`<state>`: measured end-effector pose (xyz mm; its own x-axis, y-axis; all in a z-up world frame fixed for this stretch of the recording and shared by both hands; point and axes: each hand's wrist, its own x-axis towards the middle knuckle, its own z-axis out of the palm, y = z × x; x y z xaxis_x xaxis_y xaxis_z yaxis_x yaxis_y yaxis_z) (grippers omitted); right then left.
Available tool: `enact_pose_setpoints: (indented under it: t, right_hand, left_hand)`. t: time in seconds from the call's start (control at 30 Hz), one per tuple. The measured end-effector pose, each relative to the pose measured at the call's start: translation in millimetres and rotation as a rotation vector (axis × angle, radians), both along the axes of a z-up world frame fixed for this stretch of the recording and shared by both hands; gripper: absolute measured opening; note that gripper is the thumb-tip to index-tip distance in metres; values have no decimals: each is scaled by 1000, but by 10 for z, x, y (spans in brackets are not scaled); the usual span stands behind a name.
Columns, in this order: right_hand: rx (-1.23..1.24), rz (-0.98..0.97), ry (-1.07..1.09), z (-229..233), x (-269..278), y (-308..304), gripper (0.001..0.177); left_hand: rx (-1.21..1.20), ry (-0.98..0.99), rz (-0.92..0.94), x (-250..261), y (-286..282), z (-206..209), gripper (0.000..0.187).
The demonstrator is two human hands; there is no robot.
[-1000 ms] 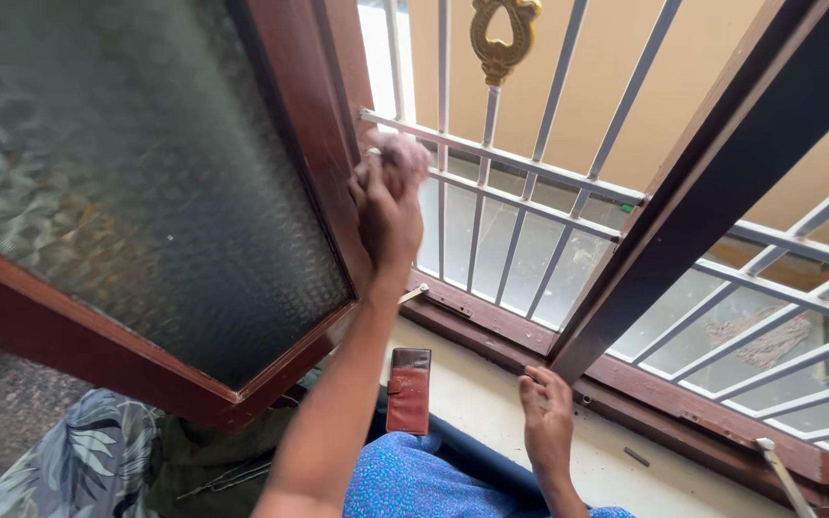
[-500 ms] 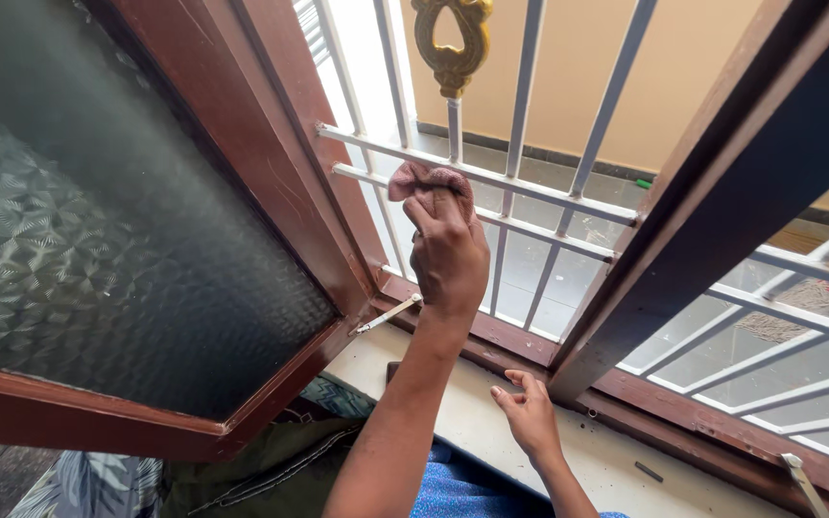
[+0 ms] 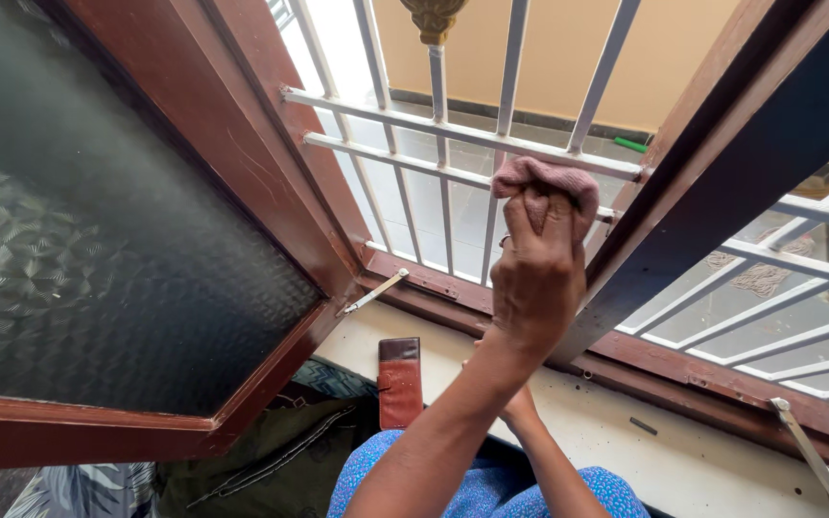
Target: The person wipes the wooden frame and metal bars of a window with a pink cloth, handling a small brown case to clean the area behind it.
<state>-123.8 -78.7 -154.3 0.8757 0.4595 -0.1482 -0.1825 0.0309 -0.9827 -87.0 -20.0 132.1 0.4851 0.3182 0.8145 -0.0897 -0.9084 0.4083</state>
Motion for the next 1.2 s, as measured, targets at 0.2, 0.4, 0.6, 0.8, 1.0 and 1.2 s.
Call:
enact_pose_setpoints:
  t: [0.2,0.4,0.6,0.8,1.0,1.2]
  right_hand:
    - [-436,-63,-462,32,90,-35,46]
    - [-522,21,-176,318,72,-50,49]
    - [-528,-7,-191,265,199,-282,48]
    - [-589,-31,-211,152,268,-583,41]
    - [-547,-16,-255,163,162,-633,49]
    - [-627,52,-193,288,155,-739,50]
  left_hand:
    - [146,-118,-42,-104,257,309,41]
    - [445,-97,218,139,454,639,44]
    - [512,103,203,56,467,372,51]
    - [157,329,-55,42,30,-752,61]
    - [-218,546,-132,-82,-39,-2066,60]
    - [-678,246,-153,-240,15,-1772,65]
